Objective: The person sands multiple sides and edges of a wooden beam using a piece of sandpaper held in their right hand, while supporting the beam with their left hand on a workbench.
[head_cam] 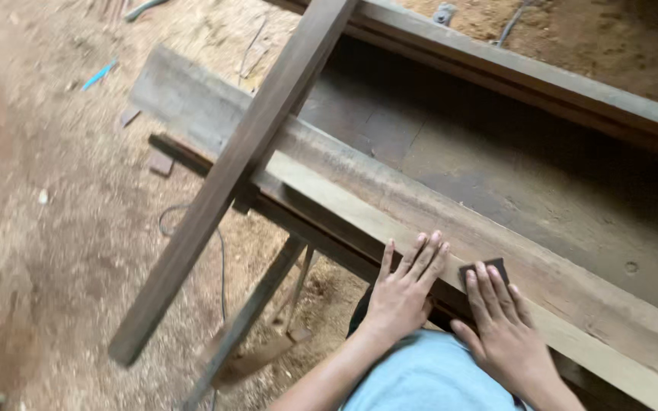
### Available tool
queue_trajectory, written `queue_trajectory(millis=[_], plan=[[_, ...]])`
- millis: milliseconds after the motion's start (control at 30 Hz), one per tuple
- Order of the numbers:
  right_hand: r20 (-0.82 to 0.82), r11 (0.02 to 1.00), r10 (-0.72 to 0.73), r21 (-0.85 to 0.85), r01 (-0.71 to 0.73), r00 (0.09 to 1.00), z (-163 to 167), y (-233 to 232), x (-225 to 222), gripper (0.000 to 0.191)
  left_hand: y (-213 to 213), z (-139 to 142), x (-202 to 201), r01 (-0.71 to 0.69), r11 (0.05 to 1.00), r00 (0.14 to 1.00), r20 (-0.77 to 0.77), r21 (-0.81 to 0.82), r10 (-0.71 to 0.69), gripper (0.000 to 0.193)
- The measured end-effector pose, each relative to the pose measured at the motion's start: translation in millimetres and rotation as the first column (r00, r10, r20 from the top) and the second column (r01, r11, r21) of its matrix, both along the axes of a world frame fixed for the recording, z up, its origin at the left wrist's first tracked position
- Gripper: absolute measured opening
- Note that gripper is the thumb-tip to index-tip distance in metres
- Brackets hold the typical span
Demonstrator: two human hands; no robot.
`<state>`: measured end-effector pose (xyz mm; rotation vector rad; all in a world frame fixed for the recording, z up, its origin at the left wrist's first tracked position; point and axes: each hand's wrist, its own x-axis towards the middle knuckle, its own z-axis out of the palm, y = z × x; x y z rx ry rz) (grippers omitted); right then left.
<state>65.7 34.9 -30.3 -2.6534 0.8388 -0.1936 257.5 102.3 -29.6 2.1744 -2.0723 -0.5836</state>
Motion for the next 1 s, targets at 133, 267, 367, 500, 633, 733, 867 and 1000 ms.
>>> queue_trajectory(millis=[133,267,367,500,633,733,867,1000], plan=[[0.039,0.997,-0.08,0.014,0.079,0.996,-3,5,25,0.081,3,3,35,0.061,0.997,0.998,0.026,-0.048,-0.06,0.1],[-0.015,0.997,-0.072,0.03,0.073,0.997,-6,11,48,0.081,4,3,52,0.013,0.993,0.996,-0.082,-0.117,-0.022,0.095],[0.012,0.996,-0.086,-0.002,0.086,0.996,-2,11,61,0.081,2,-1,54,0.013,0.993,0.998,-0.06,-0.121,-0.02,0.093],[0.018,0.998,-0.053,0.017,0.053,0.998,4,4,74,0.082,0,-6,61,-0.015,0.99,1.0,-0.012,-0.144,0.013,0.092],[-0.029,0.996,-0.045,0.075,0.047,0.999,6,1,87,0.082,2,-6,86,-0.054,0.997,0.998,0.021,-0.049,0.056,0.097],[-0.009,0.999,-0.025,0.029,0.025,1.0,3,0,107,0.082,-3,-6,115,-0.063,0.998,0.992,0.105,-0.001,0.063,0.103],[-0.107,0.999,-0.018,0.038,0.022,0.994,-9,1,169,0.082,-2,-4,155,-0.087,0.996,0.995,0.047,0.0,0.087,0.106],[-0.051,0.999,0.021,0.044,-0.018,0.998,-7,1,224,0.085,4,-1,207,-0.138,0.99,0.99,0.012,-0.002,0.138,0.107]])
